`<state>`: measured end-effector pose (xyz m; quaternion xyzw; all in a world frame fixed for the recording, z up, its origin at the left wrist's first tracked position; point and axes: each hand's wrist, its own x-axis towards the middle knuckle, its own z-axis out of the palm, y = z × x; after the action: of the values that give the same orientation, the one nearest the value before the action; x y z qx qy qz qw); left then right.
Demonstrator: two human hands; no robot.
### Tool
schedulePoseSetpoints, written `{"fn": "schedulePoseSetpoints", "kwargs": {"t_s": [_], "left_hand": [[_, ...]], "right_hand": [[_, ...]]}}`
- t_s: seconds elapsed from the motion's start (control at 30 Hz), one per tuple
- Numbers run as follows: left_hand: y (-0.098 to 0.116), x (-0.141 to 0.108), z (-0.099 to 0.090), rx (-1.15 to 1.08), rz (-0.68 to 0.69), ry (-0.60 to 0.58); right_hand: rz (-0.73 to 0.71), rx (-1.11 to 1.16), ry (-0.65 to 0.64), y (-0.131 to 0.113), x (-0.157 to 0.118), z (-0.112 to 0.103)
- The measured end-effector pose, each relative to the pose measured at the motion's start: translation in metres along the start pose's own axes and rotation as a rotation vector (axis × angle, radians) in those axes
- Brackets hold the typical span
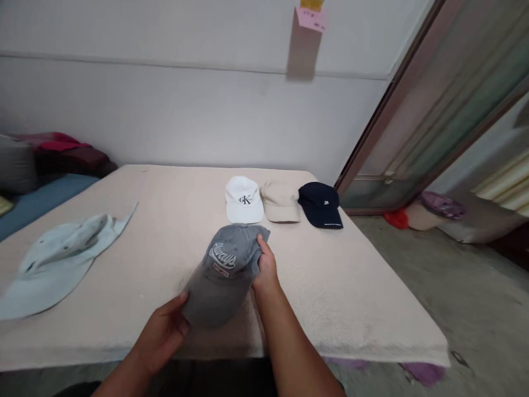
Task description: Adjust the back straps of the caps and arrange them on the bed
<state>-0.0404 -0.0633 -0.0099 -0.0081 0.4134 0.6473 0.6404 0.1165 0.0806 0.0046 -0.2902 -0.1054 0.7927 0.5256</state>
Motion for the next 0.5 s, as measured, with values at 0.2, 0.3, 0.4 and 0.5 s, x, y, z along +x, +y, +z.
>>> {"fn": "schedulePoseSetpoints", "kwargs": {"t_s": [0.2, 0.3, 0.4, 0.5], "left_hand": [[0.047, 0.005, -0.007, -0.056, 0.150, 0.076], [0.070, 0.007, -0.013, -0.085, 0.237, 0.119], [0.102, 0.015, -0.016, -0.087, 0.343, 0.131], [0.152, 0.028, -0.017, -0.086, 0.460, 0.134]], "right_hand": [[-0.052, 0.067, 0.183, 0.012, 0.019, -0.012], [0.002, 0.009, 0.217, 0.019, 0.024, -0.016], [0.055, -0.035, 0.172, 0.029, 0.021, -0.010], [0.122, -0.074, 0.115, 0.041, 0.013, 0.002]]}}
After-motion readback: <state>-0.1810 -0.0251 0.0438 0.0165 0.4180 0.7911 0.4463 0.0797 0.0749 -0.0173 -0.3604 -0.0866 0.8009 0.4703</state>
